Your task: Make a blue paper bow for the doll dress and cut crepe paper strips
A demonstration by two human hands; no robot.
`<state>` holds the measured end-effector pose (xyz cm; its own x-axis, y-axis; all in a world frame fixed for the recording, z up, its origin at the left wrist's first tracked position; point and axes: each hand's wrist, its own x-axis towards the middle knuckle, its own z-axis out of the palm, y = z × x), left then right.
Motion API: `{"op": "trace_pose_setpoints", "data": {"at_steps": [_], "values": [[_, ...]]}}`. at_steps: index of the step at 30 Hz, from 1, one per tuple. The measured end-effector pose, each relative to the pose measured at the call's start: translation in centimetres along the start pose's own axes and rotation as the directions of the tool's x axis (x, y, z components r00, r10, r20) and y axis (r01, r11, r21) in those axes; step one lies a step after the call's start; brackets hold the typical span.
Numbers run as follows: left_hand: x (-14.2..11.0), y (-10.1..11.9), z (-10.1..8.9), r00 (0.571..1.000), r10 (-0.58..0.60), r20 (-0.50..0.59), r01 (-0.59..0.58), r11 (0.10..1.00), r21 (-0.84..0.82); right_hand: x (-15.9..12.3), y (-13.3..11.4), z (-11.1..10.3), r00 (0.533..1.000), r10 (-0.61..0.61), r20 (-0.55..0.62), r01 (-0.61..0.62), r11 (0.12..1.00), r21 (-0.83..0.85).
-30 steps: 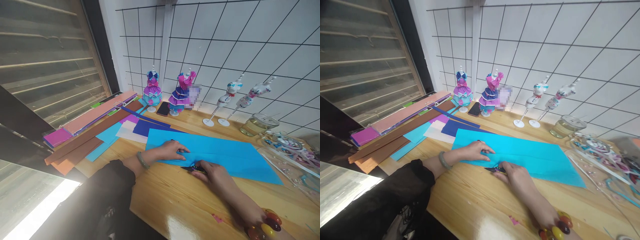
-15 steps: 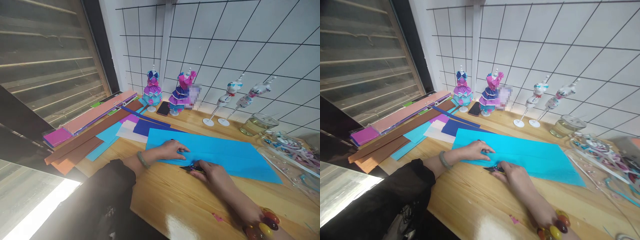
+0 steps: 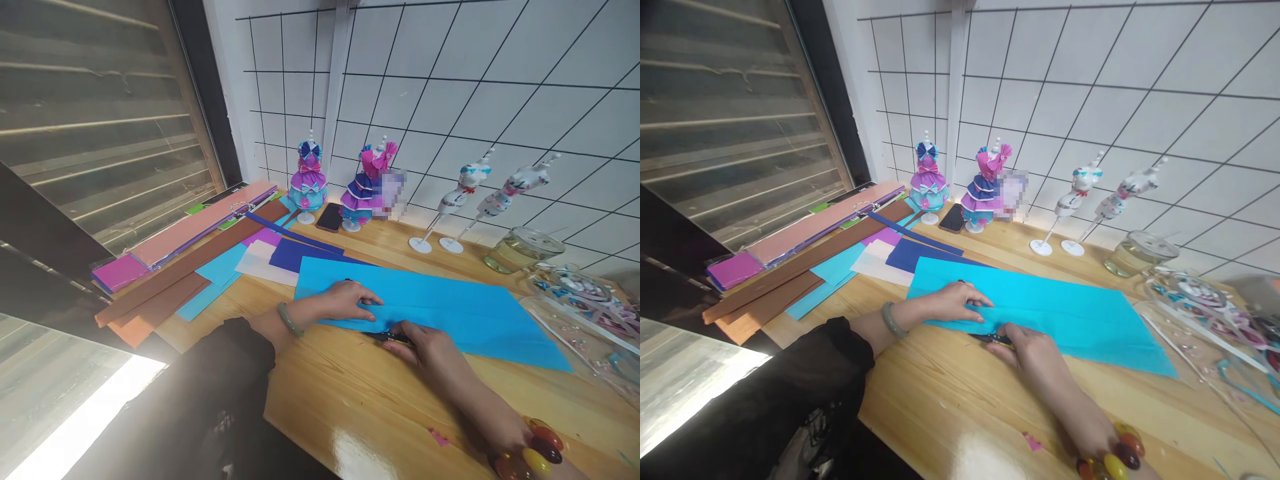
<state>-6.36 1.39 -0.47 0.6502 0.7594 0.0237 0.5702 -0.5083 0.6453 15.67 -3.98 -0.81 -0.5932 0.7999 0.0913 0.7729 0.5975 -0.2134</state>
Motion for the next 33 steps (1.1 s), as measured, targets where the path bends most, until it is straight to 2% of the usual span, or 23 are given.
{"op": "trace_pose_setpoints", "data": {"at_steps": [15,33], "values": [[-0.1,0.3,-0.2,1.000,-0.007,0.010,0.007,1.000,0.009,0.6,-0.9,0.0,0.998,0.030,0.051,-0.031,0.999,0.012],[-0.2,0.3,-0.2,1.000,0.009,0.011,-0.009,1.000,0.004,0.5,-1.0,0.1,0.998,0.049,0.048,-0.050,0.998,0.030]]}}
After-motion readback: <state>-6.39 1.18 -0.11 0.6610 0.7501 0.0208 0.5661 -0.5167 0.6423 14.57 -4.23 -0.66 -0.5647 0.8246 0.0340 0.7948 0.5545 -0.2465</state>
